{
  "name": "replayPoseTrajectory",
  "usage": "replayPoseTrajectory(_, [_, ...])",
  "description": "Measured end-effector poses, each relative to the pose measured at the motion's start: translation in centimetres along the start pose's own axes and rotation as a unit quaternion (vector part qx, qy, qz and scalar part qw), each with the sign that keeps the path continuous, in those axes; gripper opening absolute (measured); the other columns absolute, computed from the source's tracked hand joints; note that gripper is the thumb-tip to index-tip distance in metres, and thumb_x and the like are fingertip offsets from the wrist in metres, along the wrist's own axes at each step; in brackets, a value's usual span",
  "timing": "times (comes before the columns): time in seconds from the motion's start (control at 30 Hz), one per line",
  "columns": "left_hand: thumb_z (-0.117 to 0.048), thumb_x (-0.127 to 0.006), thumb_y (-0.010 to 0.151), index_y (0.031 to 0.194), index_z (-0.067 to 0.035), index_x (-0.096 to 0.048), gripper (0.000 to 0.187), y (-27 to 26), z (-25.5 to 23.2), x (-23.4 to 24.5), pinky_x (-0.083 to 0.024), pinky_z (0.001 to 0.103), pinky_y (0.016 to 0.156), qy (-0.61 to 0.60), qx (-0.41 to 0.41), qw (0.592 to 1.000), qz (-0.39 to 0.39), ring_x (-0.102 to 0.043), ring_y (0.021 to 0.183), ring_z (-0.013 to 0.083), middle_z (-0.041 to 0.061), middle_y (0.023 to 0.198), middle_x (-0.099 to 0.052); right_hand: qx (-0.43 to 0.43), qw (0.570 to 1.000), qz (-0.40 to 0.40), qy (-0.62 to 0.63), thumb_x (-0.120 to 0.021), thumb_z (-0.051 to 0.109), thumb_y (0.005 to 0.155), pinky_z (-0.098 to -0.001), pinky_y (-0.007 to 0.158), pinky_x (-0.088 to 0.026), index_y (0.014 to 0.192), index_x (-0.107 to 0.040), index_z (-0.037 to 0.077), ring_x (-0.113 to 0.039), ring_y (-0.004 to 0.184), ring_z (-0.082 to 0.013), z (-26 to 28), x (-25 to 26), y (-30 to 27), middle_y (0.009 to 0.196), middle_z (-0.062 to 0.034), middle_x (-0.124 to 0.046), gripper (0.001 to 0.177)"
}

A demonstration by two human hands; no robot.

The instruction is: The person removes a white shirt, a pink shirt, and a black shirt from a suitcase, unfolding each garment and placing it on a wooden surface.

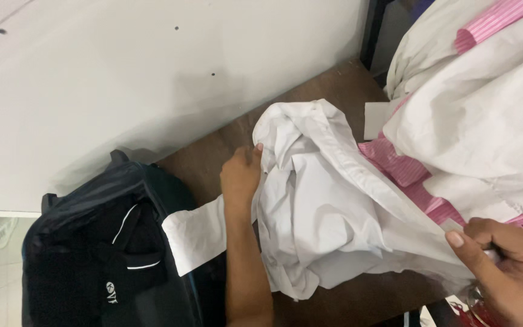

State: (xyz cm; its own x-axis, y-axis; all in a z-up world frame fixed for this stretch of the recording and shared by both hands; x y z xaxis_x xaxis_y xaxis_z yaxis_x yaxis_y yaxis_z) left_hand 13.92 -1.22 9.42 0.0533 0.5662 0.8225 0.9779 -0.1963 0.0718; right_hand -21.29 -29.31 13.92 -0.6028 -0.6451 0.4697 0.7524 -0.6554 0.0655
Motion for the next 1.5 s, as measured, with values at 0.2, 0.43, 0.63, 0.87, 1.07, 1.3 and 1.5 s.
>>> replayPoseTrajectory(0.2, [-0.041, -0.077, 0.078, 0.104, -0.002, -0.07, 0.047, 5.0, 3.4, -9.2, -0.055, 0.052, 0.076, 0.107, -0.021, 0.994, 0.02, -0.069, 0.09, 0.0455, 0.025, 0.102, -0.069, -0.039, 0.993, -0.094, 0.059, -0.069, 0.006, 0.096, -0.0247, 0.058, -0.036, 0.098, -0.068, -0.001, -0.048, 0.064, -0.0097, 3.3, 3.1, -1.0, 0.08, -0.0068, -0.063, 0.007])
replayPoseTrajectory(0.43, [-0.009, -0.058, 0.089, 0.108, -0.008, -0.073, 0.025, 5.9, -2.5, -4.0, -0.055, 0.052, 0.082, 0.103, -0.159, 0.982, -0.02, -0.068, 0.095, 0.0452, 0.025, 0.105, -0.069, 0.237, 0.958, -0.162, -0.022, -0.079, 0.004, 0.095, -0.0281, 0.085, -0.053, 0.101, -0.069, -0.003, -0.07, 0.093, -0.0217, 11.8, 1.4, 2.8, 0.104, -0.0164, -0.07, 0.013])
replayPoseTrajectory(0.63, [-0.017, -0.058, 0.094, 0.108, -0.006, -0.071, 0.022, 0.8, -11.8, 0.4, -0.051, 0.047, 0.08, -0.017, -0.234, 0.936, 0.26, -0.067, 0.093, 0.0417, 0.021, 0.1, -0.073, 0.239, 0.971, 0.02, -0.022, -0.092, 0.014, 0.073, -0.0334, 0.076, -0.061, 0.133, -0.056, -0.004, -0.07, 0.108, -0.0314, 11.0, -11.3, 14.4, 0.128, -0.0184, -0.064, 0.072])
replayPoseTrajectory(0.87, [-0.039, -0.078, 0.084, 0.113, -0.008, -0.073, 0.043, -5.3, -12.7, 9.4, -0.054, 0.036, 0.082, 0.021, -0.314, 0.87, 0.38, -0.072, 0.094, 0.0254, 0.012, 0.102, -0.076, 0.191, 0.922, 0.29, -0.172, -0.09, 0.022, 0.066, -0.0411, 0.089, -0.055, 0.12, -0.072, 0.005, -0.072, 0.096, -0.0344, 7.8, -19.1, 15.1, 0.104, -0.0173, -0.075, 0.06])
replayPoseTrajectory(1.07, [-0.035, -0.084, 0.079, 0.135, 0.007, -0.056, 0.075, -1.3, -4.5, 11.5, -0.052, 0.038, 0.1, -0.025, -0.074, 0.92, 0.384, -0.063, 0.122, 0.0342, 0.026, 0.128, -0.064, 0.167, 0.854, 0.356, -0.34, -0.067, 0.035, 0.097, -0.047, 0.085, -0.056, 0.108, -0.076, -0.002, -0.074, 0.091, -0.0389, 5.6, -21.6, 17.7, 0.098, -0.0246, -0.075, 0.039])
replayPoseTrajectory(1.3, [-0.045, -0.08, 0.081, 0.138, 0.002, -0.054, 0.078, 0.1, 0.4, 9.0, -0.045, 0.051, 0.097, -0.023, 0.06, 0.933, 0.354, -0.057, 0.126, 0.0383, 0.026, 0.132, -0.06, 0.341, 0.918, 0.063, -0.192, -0.063, 0.024, 0.099, -0.0502, 0.089, -0.054, 0.122, -0.074, 0.01, -0.066, 0.103, -0.0412, 13.0, -15.5, 19.0, 0.114, -0.0203, -0.068, 0.029])
replayPoseTrajectory(1.5, [-0.038, -0.078, 0.076, 0.14, -0.001, -0.061, 0.076, -18.1, 6.6, 2.4, -0.047, 0.045, 0.104, 0.221, -0.048, 0.681, 0.697, -0.057, 0.13, 0.0336, 0.02, 0.138, -0.066, 0.258, 0.791, 0.386, -0.399, -0.066, 0.029, 0.091, -0.0554, 0.075, -0.055, 0.113, -0.073, 0.003, -0.067, 0.091, -0.0439, 1.1, -24.5, 10.3, 0.106, -0.0235, -0.07, 0.034])
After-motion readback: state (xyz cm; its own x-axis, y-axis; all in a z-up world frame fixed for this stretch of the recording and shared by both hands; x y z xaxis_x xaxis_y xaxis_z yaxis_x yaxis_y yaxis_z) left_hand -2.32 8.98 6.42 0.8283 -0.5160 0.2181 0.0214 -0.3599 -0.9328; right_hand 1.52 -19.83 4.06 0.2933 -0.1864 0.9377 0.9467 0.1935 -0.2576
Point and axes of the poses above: each hand's wrist, its own y-axis towards the middle knuckle, its own x-axis out of the back of the hand, z = x × y, the point moved 10 cm from there along y, towards the middle knuckle
